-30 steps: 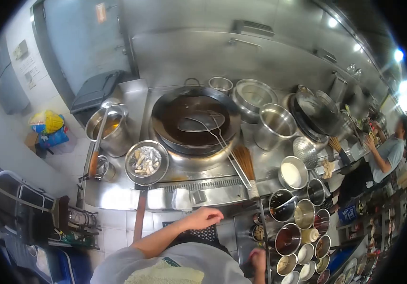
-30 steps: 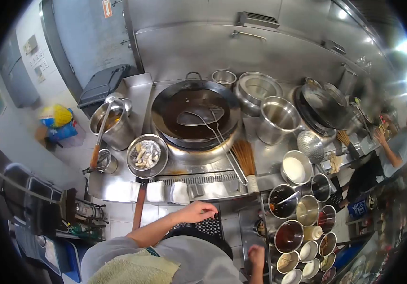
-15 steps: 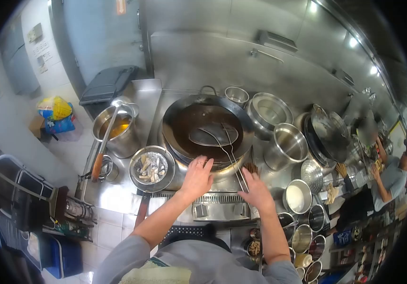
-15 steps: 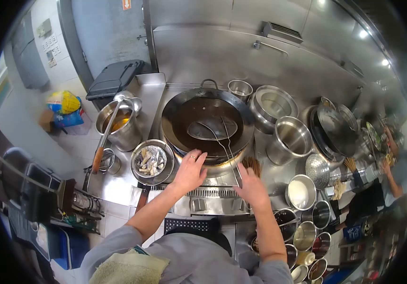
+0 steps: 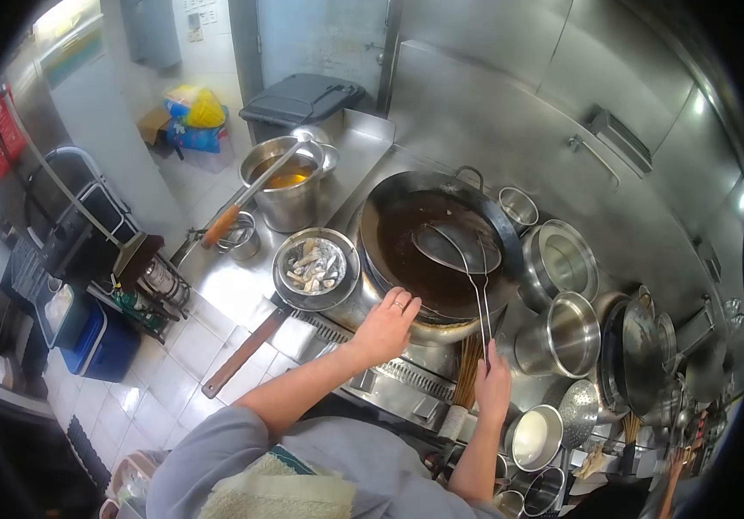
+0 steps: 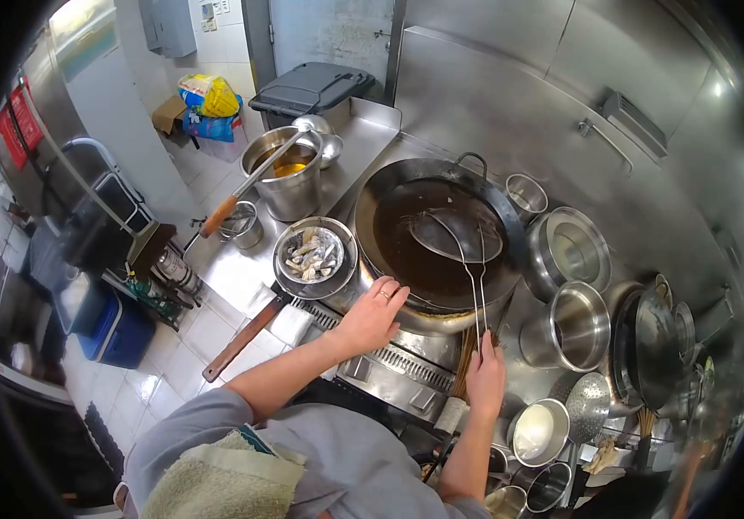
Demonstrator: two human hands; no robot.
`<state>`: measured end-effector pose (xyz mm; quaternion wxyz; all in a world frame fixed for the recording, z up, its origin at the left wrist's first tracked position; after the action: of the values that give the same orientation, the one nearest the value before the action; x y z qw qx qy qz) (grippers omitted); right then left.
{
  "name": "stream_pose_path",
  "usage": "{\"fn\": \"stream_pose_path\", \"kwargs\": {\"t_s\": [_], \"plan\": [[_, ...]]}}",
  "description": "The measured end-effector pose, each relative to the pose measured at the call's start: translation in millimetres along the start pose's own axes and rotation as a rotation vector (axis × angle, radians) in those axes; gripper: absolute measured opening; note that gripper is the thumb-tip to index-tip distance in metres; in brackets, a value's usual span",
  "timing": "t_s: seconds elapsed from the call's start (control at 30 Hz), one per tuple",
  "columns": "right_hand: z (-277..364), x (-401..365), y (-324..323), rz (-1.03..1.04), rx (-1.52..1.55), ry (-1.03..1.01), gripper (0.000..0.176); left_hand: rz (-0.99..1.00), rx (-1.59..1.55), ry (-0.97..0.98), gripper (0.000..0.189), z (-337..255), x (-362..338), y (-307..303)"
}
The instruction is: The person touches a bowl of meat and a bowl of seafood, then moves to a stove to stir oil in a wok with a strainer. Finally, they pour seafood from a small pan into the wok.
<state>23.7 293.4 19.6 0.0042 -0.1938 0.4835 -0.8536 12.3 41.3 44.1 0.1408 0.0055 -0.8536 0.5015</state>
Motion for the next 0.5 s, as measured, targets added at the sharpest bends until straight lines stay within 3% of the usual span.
{"fn": "stream_pose_path", "kwargs": {"t_s": [0.23,0.37,0.5], "plan": [[-7.7,34.6,11.3,-0.011,0.032,0.059,0.047,0.07,0.081,0.018,0.083,-1.6,-6.4,-1.0],[-1.9,53.8,24.2,-0.048,0.044,-0.012,0.046,0.115,0.138,-0.005,0.088,0.3,-11.6,2.4],[9.8,59.8,38.2,0.038,0.138,0.077,0.043,0.137,0.159,-0.002,0.088,2.6,-11.7,5.2]]}}
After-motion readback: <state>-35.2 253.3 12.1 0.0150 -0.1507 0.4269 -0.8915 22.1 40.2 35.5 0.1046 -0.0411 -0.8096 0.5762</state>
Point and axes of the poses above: each hand's wrist, its own x-axis towards the middle knuckle, its own y-axis out of the palm, z = x × y, the point moved 9 cm from there along x, towards the middle knuckle, and after that the axes turned 11 degrees about -y, right-handed, at the moved point
